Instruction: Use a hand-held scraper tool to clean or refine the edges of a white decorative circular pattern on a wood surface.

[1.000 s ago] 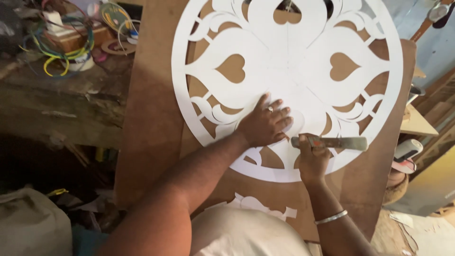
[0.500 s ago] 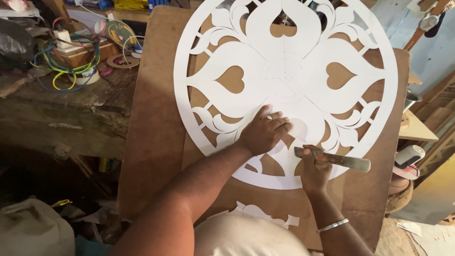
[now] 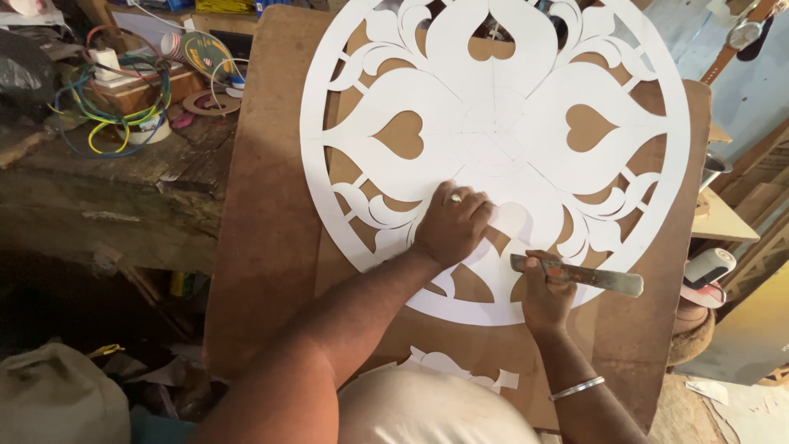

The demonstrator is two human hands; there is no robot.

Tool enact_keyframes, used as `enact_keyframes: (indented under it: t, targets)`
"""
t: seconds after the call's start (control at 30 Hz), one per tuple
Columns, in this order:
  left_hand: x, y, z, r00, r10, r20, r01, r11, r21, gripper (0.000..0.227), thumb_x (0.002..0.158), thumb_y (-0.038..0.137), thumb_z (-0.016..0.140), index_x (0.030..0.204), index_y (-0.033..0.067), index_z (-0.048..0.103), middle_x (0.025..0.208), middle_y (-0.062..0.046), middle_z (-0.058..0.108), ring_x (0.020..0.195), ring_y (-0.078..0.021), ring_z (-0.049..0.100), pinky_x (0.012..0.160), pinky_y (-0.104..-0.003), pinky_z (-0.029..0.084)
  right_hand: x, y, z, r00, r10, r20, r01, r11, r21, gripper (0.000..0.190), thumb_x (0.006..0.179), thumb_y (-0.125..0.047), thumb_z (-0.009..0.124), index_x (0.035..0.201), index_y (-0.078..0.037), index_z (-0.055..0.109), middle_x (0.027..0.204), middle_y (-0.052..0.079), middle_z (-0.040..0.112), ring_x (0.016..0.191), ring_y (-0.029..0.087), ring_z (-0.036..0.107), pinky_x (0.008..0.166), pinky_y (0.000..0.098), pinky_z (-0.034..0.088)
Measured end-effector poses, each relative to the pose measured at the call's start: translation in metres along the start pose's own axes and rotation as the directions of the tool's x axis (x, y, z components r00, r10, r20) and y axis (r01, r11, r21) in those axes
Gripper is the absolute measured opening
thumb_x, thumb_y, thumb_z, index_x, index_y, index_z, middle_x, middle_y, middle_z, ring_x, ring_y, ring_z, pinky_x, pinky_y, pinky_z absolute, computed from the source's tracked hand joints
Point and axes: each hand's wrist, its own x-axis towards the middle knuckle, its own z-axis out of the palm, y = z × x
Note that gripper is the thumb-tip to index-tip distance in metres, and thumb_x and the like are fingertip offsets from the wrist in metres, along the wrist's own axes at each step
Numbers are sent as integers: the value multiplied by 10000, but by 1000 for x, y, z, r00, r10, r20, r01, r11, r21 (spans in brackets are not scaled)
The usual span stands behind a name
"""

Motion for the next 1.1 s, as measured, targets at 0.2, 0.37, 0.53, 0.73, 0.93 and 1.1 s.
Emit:
enact_keyframes:
  t: [0.2,0.37,0.53,0.73,0.93,1.1]
  targets:
    - [-1,0,3,999,-44,4,44,999,29,210,949,143,567,1063,39,710,1096,-107,664,1066,-301,643,1071,-519,451,0,3,1,1000,21,-5,-21,1000,6,168,1027,-152,650,1099,-12,708,974,29,715,903,92,632,829,268,511]
    - [-1,3,4,999,-11,47,7,995,96,216,911,143,584,1045,36,715,1047,-118,657,1029,-301,634,1077,-542,448,-3,-2,0,996,92,-13,-90,991,97,168,1012,-155,668,1094,-14,710,978,23,715,894,86,637,821,255,523]
    - [-2,1,4,1000,18,17,-20,993,118,211,920,141,583,1046,27,708,1059,-121,652,1045,-294,632,1072,-536,447,-2,-4,1,999,44,-13,-43,998,42,167,1014,-155,660,1078,-10,710,963,25,716,886,86,640,811,259,523]
    - [-3,-1,8,1000,4,20,-6,997,82,205,926,130,596,1067,26,702,1093,-110,653,1064,-283,626,1076,-517,445,-3,0,1,1000,0,-10,1,995,101,153,1029,-153,685,1073,-8,707,977,22,711,908,88,632,840,263,524]
    - [7,-1,13,997,-62,43,66,992,-104,347,836,175,664,1171,94,706,1233,-98,634,1178,-305,576,1108,-613,339,-3,-2,0,1000,-28,-7,28,999,42,160,1032,-153,660,1076,-6,709,950,26,711,890,89,632,823,265,522]
    - [13,1,31,992,-84,91,89,995,-47,353,856,160,668,1203,118,716,1288,-57,627,1236,-274,565,1156,-638,300,-2,-1,-2,999,-49,5,49,998,-28,159,1024,-146,655,1075,-5,707,951,32,714,891,100,642,822,267,521]
